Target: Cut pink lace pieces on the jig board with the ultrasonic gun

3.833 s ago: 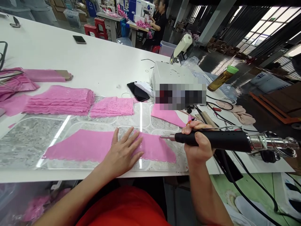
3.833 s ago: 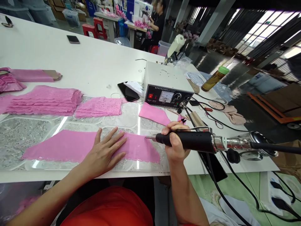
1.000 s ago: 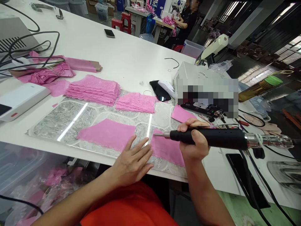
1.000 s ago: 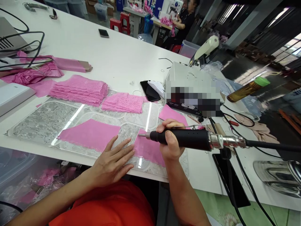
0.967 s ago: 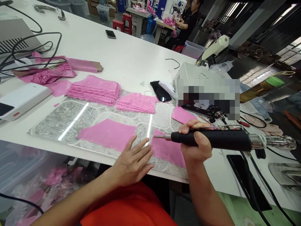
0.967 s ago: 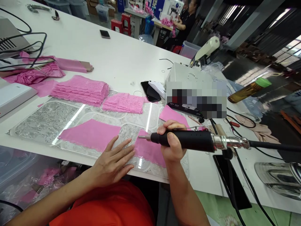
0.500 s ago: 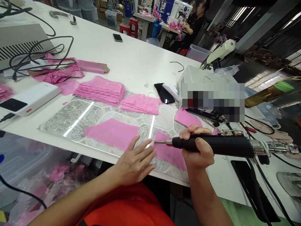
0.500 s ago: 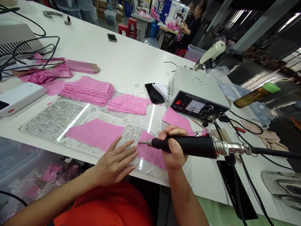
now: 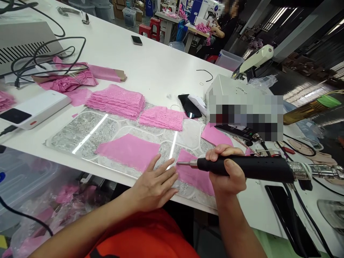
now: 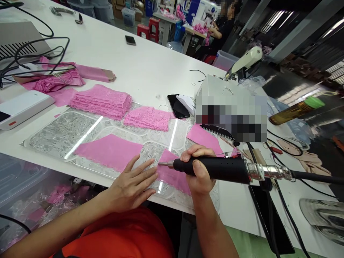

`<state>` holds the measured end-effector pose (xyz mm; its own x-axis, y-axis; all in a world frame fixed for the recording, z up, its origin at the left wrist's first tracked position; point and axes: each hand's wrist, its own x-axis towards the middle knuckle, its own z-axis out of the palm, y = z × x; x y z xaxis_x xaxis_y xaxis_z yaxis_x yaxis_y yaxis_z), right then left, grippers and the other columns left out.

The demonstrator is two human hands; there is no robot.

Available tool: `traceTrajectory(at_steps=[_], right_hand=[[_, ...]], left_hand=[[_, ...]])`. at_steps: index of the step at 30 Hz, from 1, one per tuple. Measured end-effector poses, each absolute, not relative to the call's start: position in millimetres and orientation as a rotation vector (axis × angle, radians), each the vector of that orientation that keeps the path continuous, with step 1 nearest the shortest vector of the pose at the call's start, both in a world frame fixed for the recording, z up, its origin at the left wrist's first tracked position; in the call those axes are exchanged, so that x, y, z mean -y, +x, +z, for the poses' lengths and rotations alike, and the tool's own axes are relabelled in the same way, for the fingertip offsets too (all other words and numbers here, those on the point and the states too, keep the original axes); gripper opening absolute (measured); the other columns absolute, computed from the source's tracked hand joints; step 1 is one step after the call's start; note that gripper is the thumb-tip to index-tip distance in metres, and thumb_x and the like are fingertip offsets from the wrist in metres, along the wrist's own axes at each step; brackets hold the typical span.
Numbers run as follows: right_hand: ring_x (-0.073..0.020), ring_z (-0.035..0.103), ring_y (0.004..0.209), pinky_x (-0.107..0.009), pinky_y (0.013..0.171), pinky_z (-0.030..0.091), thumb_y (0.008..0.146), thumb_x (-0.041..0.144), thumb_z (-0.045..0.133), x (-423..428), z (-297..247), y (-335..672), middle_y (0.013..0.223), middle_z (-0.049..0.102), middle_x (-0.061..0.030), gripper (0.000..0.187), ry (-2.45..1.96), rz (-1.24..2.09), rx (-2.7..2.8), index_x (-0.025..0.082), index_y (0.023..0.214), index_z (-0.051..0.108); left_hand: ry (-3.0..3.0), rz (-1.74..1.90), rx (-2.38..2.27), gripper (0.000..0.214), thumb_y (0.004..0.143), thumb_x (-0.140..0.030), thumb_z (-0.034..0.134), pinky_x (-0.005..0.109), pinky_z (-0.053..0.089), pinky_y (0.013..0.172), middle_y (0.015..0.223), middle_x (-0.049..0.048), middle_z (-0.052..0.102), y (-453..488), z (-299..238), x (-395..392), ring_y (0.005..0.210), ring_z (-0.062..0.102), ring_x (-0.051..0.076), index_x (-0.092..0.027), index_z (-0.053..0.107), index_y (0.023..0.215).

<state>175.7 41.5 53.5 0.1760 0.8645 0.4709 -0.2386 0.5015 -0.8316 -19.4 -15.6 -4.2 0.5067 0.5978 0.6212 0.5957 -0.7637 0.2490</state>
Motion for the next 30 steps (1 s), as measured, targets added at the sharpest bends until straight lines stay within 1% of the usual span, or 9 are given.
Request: traceTrajectory(at_steps=[8, 11, 14, 17, 19, 21, 24, 28, 30], right_hand=[[-0.0095, 0.051, 0.055, -0.029, 0.053, 0.045, 0.066, 0.023, 0.055, -42.4, 56.5, 175.7, 0.077, 0.056, 0.0008, 0.01, -0.7, 0.872, 1.069, 0.02, 0.074, 0.058], [-0.0094, 0.051, 0.055, -0.029, 0.054, 0.045, 0.064, 0.023, 0.052, -40.4, 64.9, 185.3, 0.078, 0.056, 0.0003, 0.013, -0.715, 0.789, 0.949, 0.019, 0.074, 0.059], [-0.0094, 0.051, 0.057, -0.029, 0.056, 0.044, 0.063, 0.023, 0.051, -34.8, 73.2, 205.4, 0.079, 0.055, 0.0, 0.015, -0.768, 0.642, 0.835, 0.018, 0.075, 0.058], [-0.0091, 0.051, 0.057, -0.029, 0.059, 0.045, 0.063, 0.024, 0.053, -25.6, 73.5, 232.5, 0.079, 0.054, 0.0003, 0.015, -0.83, 0.486, 0.75, 0.017, 0.076, 0.056], [-0.0086, 0.051, 0.056, -0.029, 0.059, 0.046, 0.064, 0.025, 0.053, -18.1, 68.5, 250.6, 0.08, 0.055, 0.0001, 0.015, -0.881, 0.37, 0.701, 0.017, 0.077, 0.055], [-0.0084, 0.051, 0.054, -0.03, 0.058, 0.047, 0.065, 0.024, 0.053, -10.3, 61.4, 266.4, 0.081, 0.056, 0.0, 0.014, -0.94, 0.256, 0.654, 0.016, 0.077, 0.054], [-0.0084, 0.051, 0.052, -0.031, 0.058, 0.049, 0.064, 0.02, 0.056, -0.1, 52.6, 282.3, 0.08, 0.057, 0.0003, 0.011, -0.979, 0.178, 0.576, 0.017, 0.074, 0.055], [-0.0097, 0.055, 0.056, -0.031, 0.061, 0.052, 0.065, 0.019, 0.06, 10.5, 47.7, 290.1, 0.082, 0.059, 0.0, 0.01, -0.981, 0.264, 0.501, 0.017, 0.075, 0.058], [-0.0114, 0.057, 0.062, -0.031, 0.066, 0.054, 0.067, 0.02, 0.062, 16.7, 44.0, 293.1, 0.085, 0.06, -0.001, 0.01, -1.02, 0.293, 0.528, 0.018, 0.077, 0.06]], left_hand=[[2.739, 1.114, -1.073, 0.028, 0.093, -0.029, 0.058, 0.055, 0.023, 0.119, 0.116, 0.0113, 0.071, -20.7, -3.9, 14.7, 0.129, 0.052, 0.029, -0.012, 0.063, 0.115], [2.776, 1.136, -1.03, 0.027, 0.093, -0.027, 0.057, 0.052, 0.031, 0.116, 0.114, 0.0113, 0.071, -22.6, -1.6, 14.9, 0.126, 0.055, 0.029, -0.011, 0.062, 0.115], [2.796, 1.193, -0.924, 0.021, 0.091, -0.02, 0.058, 0.046, 0.043, 0.106, 0.106, 0.011, 0.071, -20.0, 6.1, 17.5, 0.113, 0.061, 0.026, -0.011, 0.061, 0.11], [2.81, 1.137, -0.787, 0.014, 0.091, -0.015, 0.055, 0.037, 0.052, 0.086, 0.091, 0.0094, 0.068, -4.6, 17.4, 18.5, 0.093, 0.063, 0.022, -0.01, 0.061, 0.103], [2.892, 0.99, -0.683, 0.009, 0.091, -0.014, 0.054, 0.033, 0.052, 0.071, 0.081, 0.0075, 0.064, 16.0, 23.5, 15.8, 0.081, 0.061, 0.02, -0.01, 0.06, 0.096], [3.006, 0.788, -0.559, 0.008, 0.09, -0.015, 0.054, 0.033, 0.049, 0.062, 0.076, 0.0067, 0.06, 44.2, 26.4, 10.0, 0.072, 0.058, 0.02, -0.01, 0.061, 0.091], [3.059, 0.447, -0.448, 0.014, 0.088, -0.017, 0.055, 0.034, 0.047, 0.056, 0.079, 0.0115, 0.061, 91.3, 25.5, -2.8, 0.072, 0.059, 0.024, -0.007, 0.063, 0.093], [3.047, 0.367, -0.452, 0.012, 0.085, -0.007, 0.054, 0.032, 0.047, 0.054, 0.077, 0.0127, 0.064, 135.1, 21.1, -17.6, 0.071, 0.064, 0.022, -0.01, 0.065, 0.08], [3.004, 0.348, -0.518, 0.013, 0.083, -0.006, 0.056, 0.031, 0.047, 0.052, 0.077, 0.0114, 0.066, 142.2, 21.2, -22.0, 0.069, 0.065, 0.021, -0.012, 0.065, 0.079]])
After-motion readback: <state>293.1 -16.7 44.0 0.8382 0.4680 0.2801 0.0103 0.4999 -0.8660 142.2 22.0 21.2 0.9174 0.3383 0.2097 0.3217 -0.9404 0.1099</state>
